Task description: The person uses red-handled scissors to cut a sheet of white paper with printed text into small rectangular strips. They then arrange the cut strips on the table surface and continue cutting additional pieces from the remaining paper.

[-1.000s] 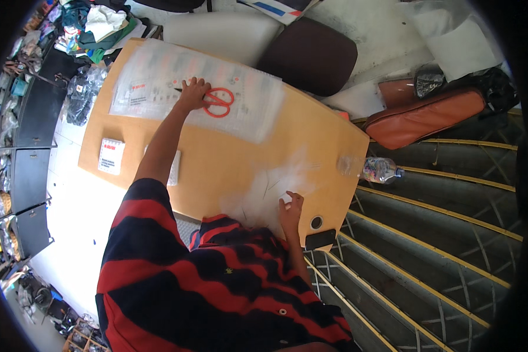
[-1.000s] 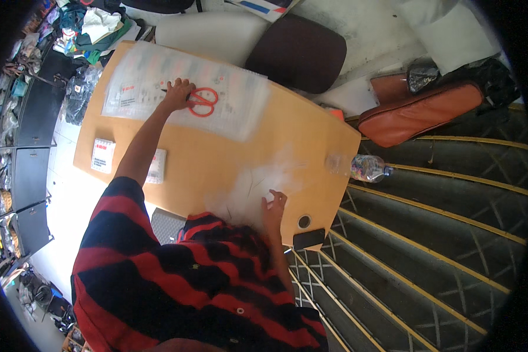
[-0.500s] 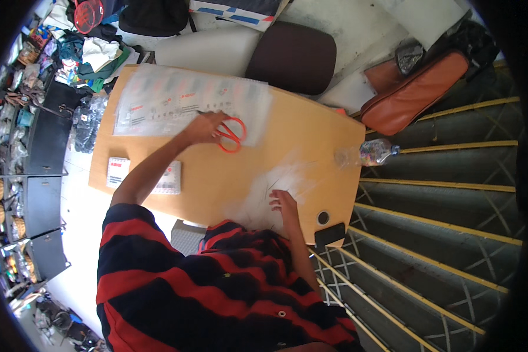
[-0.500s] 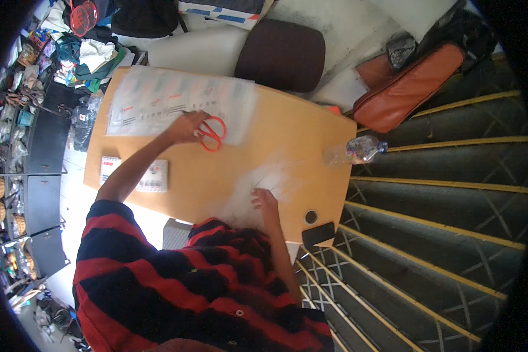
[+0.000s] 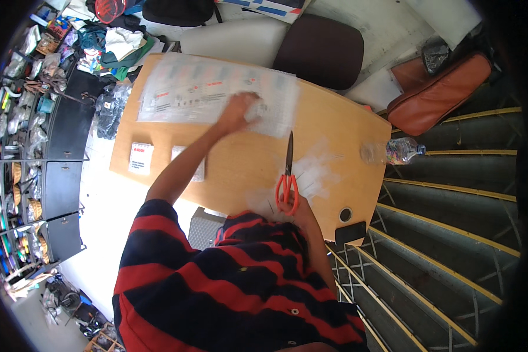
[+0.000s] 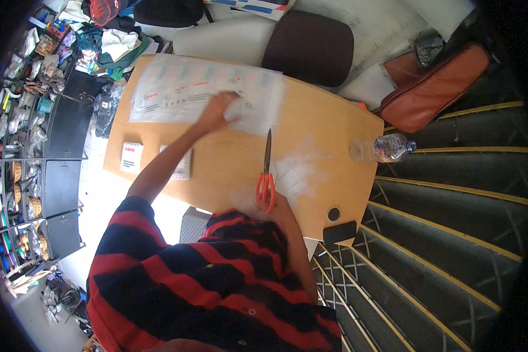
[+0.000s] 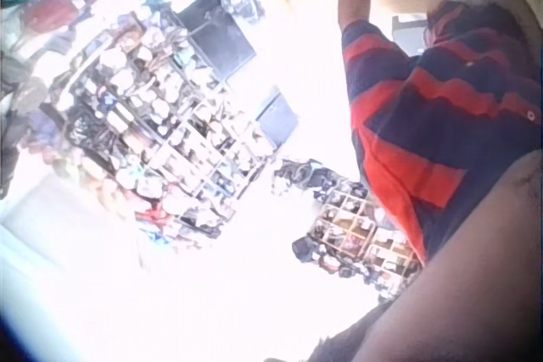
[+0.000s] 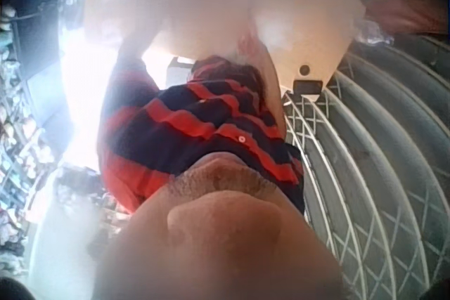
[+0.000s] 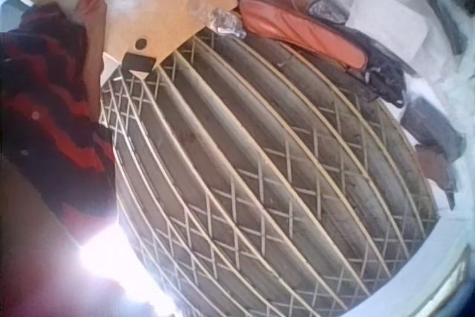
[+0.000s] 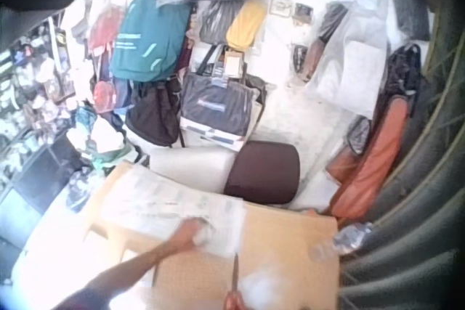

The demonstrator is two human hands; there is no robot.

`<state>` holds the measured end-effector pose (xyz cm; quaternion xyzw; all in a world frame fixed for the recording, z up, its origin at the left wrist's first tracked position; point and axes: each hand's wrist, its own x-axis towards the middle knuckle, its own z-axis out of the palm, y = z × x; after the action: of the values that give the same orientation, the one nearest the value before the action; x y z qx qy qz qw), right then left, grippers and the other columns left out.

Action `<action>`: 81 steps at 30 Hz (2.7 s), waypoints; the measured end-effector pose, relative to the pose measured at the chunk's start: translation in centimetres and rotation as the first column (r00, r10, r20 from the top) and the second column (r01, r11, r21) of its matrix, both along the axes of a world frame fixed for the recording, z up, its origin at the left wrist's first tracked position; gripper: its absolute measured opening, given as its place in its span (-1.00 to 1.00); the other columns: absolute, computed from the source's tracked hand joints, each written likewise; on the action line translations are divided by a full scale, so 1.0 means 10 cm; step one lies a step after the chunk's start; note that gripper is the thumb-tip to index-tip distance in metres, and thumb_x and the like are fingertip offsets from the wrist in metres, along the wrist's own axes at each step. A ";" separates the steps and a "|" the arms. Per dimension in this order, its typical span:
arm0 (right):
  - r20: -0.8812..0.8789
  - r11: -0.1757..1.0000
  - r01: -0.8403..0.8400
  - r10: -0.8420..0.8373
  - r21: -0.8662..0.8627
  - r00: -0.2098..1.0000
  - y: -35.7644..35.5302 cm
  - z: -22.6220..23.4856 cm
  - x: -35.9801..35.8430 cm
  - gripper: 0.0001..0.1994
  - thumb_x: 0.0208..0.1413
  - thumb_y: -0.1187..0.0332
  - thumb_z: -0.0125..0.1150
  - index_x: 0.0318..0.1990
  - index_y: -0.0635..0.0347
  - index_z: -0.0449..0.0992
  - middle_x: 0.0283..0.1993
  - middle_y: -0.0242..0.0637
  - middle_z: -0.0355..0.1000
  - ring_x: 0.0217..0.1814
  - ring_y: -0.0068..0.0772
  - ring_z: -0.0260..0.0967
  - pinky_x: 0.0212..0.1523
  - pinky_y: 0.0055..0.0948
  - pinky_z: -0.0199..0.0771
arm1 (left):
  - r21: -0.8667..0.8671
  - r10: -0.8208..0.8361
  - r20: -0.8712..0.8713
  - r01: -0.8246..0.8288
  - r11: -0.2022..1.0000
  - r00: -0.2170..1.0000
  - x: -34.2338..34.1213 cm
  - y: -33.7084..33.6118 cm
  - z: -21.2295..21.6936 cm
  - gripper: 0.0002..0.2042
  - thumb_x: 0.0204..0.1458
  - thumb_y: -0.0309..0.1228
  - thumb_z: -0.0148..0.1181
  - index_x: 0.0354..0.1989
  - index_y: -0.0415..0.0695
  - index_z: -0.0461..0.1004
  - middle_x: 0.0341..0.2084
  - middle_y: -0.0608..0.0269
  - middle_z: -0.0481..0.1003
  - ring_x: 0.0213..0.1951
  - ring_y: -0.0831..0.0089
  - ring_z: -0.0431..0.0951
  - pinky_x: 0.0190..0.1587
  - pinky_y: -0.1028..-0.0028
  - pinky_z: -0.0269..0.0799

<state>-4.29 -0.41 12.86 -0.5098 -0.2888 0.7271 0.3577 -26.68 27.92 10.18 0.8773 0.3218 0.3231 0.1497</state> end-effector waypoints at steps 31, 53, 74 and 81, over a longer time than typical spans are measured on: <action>0.018 0.976 0.179 -0.178 -0.122 0.984 -0.23 0.48 0.18 -0.54 -0.16 0.10 0.42 -0.43 0.09 0.20 -0.08 0.06 0.45 -0.39 -0.39 0.42 -0.28 -0.49 0.42 | -0.128 0.245 -0.591 -0.389 0.912 0.768 -1.23 1.39 -0.40 -0.74 -0.10 -0.46 0.26 -0.20 0.04 0.45 -0.31 0.35 0.51 -0.07 0.30 0.42 -0.14 0.06 0.29; 0.265 0.863 0.395 -0.480 0.316 0.836 0.02 0.99 -0.17 -0.66 -0.13 0.54 0.38 -0.50 0.15 0.20 -0.49 -0.46 0.27 -0.55 -0.69 0.22 -0.56 -0.61 0.29 | -0.034 -0.344 -0.192 0.344 0.938 0.919 0.47 -0.96 1.92 -0.74 -0.18 -0.50 0.18 -0.23 -0.12 0.51 -0.23 0.19 0.40 0.03 0.28 0.29 0.19 0.19 -0.01; 0.174 0.883 0.409 -0.451 0.228 0.876 -0.91 0.91 0.12 -0.77 0.09 0.35 0.24 -0.33 0.21 0.28 -0.43 -0.36 0.34 -0.49 -0.61 0.27 -0.54 -0.60 0.26 | -0.903 0.486 0.407 0.260 0.342 0.773 0.68 -2.67 1.02 -0.58 0.00 -0.62 0.13 0.08 -0.19 0.30 -0.13 0.08 0.47 -0.21 0.45 0.49 -0.21 0.50 0.49; 0.171 0.975 0.100 -0.135 0.196 0.976 -1.63 1.11 0.39 -0.49 0.09 -0.18 0.03 -0.28 0.15 0.21 -0.36 -0.29 0.32 -0.57 -0.59 0.31 -0.55 -0.62 0.30 | -0.737 0.371 0.546 0.220 0.639 0.751 0.83 -2.45 1.76 -0.70 0.03 -0.64 0.12 -0.02 -0.21 0.39 -0.12 0.18 0.47 -0.17 0.52 0.46 -0.18 0.54 0.45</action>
<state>-0.41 -16.67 23.94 -0.5549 -0.3565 0.6245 0.4183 -18.42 3.43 27.74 0.5417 0.3925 0.4476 0.5934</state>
